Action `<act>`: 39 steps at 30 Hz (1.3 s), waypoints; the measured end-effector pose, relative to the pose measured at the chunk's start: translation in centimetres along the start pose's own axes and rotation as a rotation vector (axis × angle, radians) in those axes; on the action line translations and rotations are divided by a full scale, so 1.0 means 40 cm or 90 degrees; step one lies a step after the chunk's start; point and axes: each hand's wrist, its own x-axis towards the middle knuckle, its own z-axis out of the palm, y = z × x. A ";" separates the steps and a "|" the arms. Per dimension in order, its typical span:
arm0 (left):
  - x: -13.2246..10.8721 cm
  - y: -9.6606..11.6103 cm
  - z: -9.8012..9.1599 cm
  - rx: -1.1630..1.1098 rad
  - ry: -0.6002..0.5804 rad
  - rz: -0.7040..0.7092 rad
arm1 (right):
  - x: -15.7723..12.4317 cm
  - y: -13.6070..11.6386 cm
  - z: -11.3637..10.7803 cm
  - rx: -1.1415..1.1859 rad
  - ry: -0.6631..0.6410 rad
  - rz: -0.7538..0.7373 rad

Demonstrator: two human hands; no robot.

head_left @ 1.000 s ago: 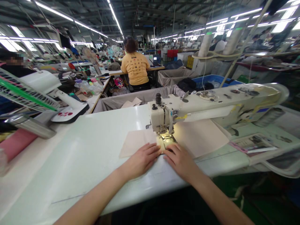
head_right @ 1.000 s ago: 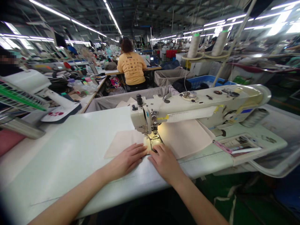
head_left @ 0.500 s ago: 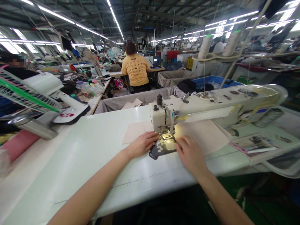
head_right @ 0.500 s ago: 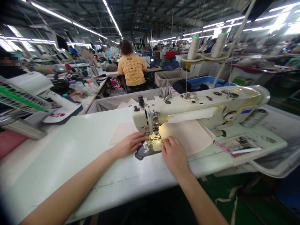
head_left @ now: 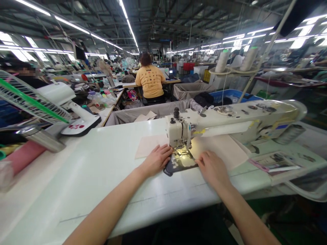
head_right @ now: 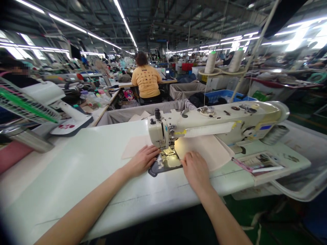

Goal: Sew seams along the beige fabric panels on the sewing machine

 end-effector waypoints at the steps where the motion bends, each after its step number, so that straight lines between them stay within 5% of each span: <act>1: -0.006 0.013 0.007 0.020 0.011 -0.033 | 0.003 0.001 -0.003 0.018 0.000 0.006; 7: -0.038 0.068 0.029 0.054 -0.001 -0.157 | 0.022 0.011 -0.011 0.195 -0.035 0.168; 10: -0.031 0.038 0.013 0.060 -0.030 -0.172 | 0.031 0.022 -0.012 0.267 -0.085 0.244; 16: 0.008 -0.032 -0.018 0.088 -0.003 -0.216 | 0.047 0.056 -0.015 0.391 -0.121 0.252; 22: -0.033 0.105 -0.010 0.094 0.041 -0.149 | 0.039 0.037 -0.067 0.287 -0.068 0.268; 24: -0.058 0.155 -0.012 0.081 0.120 -0.050 | 0.012 -0.017 -0.097 0.233 -0.094 0.229; 27: -0.084 0.195 -0.020 0.035 0.192 0.131 | -0.049 -0.135 -0.135 0.274 -0.254 0.128; 31: -0.122 0.190 -0.020 -0.064 0.085 0.256 | -0.108 -0.249 -0.162 0.404 -0.440 0.033; 35: -0.217 0.149 -0.029 -0.086 0.021 0.257 | -0.122 -0.208 -0.167 0.478 -0.447 -0.057; 39: -0.328 0.098 -0.067 -0.047 -0.028 0.168 | -0.160 -0.103 -0.138 0.433 -0.449 -0.316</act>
